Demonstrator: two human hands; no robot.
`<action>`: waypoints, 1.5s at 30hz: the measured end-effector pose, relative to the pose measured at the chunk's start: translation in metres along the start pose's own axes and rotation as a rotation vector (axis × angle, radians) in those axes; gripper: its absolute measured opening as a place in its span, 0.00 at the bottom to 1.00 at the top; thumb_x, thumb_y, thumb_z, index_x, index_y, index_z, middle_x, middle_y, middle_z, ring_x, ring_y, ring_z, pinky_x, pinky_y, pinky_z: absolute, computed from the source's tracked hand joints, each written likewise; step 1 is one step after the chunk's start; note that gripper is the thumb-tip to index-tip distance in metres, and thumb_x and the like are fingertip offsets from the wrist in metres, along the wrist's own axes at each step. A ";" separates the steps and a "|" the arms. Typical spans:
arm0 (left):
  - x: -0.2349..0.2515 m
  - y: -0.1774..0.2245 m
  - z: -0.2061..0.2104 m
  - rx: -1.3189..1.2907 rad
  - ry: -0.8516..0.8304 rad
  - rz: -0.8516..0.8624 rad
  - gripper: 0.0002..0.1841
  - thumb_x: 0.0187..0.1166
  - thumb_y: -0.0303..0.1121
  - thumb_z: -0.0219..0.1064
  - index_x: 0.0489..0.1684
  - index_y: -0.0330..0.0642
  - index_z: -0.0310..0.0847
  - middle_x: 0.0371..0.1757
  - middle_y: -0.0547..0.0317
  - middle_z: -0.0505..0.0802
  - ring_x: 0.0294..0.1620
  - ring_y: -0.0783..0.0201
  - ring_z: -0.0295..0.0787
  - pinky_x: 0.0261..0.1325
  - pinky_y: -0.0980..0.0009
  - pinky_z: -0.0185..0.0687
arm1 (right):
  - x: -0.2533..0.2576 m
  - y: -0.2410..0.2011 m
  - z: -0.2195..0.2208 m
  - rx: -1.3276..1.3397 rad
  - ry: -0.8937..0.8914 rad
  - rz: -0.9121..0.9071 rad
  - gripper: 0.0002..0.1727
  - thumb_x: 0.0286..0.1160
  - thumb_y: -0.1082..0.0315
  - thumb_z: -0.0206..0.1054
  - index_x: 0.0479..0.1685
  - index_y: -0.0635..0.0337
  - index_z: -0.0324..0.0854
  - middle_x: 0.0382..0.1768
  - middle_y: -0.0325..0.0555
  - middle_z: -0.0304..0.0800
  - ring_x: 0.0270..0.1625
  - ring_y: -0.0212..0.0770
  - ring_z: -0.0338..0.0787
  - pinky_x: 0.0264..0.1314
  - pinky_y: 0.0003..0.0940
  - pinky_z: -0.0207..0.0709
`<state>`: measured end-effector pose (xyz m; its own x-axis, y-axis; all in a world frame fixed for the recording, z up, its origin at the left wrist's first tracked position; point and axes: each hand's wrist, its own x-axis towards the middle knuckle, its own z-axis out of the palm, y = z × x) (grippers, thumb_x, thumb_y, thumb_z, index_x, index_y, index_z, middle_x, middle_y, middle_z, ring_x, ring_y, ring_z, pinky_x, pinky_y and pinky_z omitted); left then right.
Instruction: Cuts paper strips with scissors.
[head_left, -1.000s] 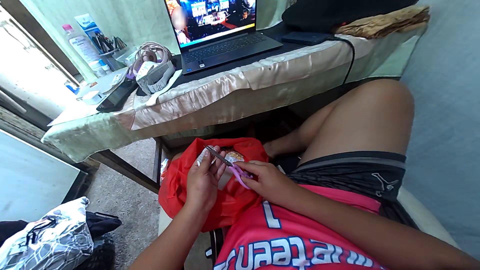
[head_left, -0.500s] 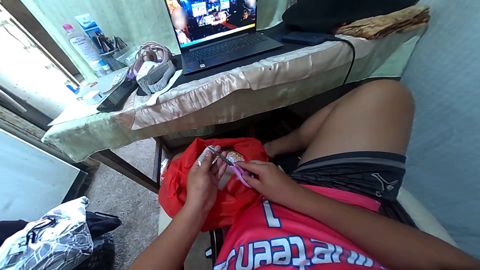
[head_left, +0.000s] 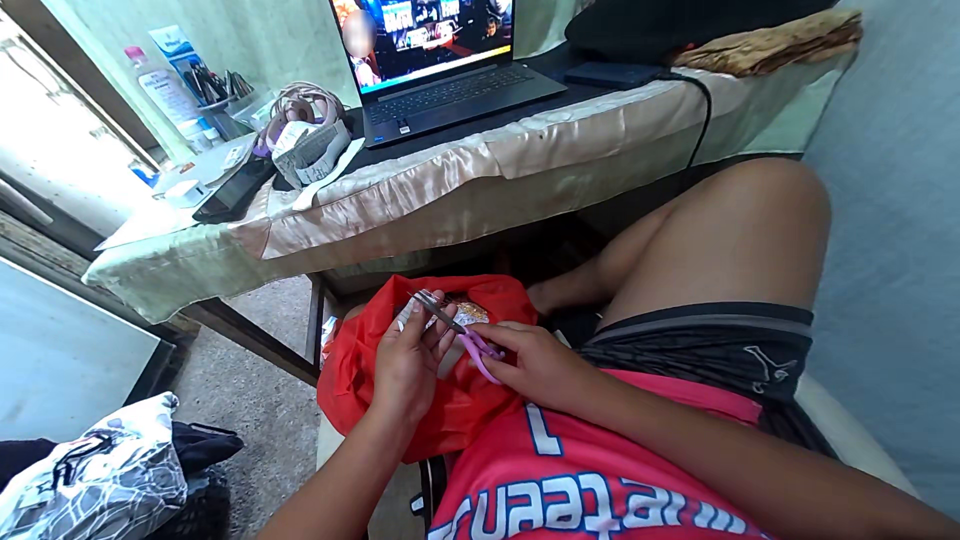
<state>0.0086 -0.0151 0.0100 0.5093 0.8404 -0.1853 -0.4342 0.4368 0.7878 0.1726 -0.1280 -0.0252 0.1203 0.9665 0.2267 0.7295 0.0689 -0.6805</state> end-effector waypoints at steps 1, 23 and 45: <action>0.000 0.000 0.000 0.001 0.000 0.000 0.18 0.94 0.34 0.52 0.74 0.33 0.73 0.64 0.41 0.91 0.57 0.50 0.95 0.61 0.57 0.91 | 0.000 0.000 0.000 0.001 0.001 -0.006 0.25 0.83 0.50 0.63 0.77 0.42 0.81 0.52 0.40 0.91 0.52 0.32 0.89 0.59 0.32 0.83; 0.000 -0.001 -0.001 0.002 -0.024 -0.011 0.19 0.94 0.34 0.52 0.75 0.33 0.73 0.66 0.41 0.90 0.58 0.50 0.94 0.61 0.58 0.91 | 0.000 -0.001 0.001 0.007 -0.005 0.005 0.25 0.82 0.49 0.64 0.78 0.41 0.80 0.54 0.40 0.91 0.54 0.32 0.89 0.61 0.32 0.83; -0.001 -0.001 -0.001 0.043 -0.058 -0.015 0.20 0.95 0.36 0.50 0.76 0.34 0.73 0.67 0.42 0.90 0.60 0.50 0.94 0.62 0.56 0.91 | 0.000 0.001 -0.004 0.012 -0.036 -0.007 0.25 0.83 0.49 0.64 0.78 0.42 0.80 0.54 0.40 0.91 0.53 0.30 0.89 0.62 0.31 0.83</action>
<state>0.0078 -0.0159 0.0082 0.5584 0.8132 -0.1643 -0.3945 0.4344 0.8097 0.1759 -0.1286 -0.0233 0.0902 0.9743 0.2064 0.7223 0.0787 -0.6871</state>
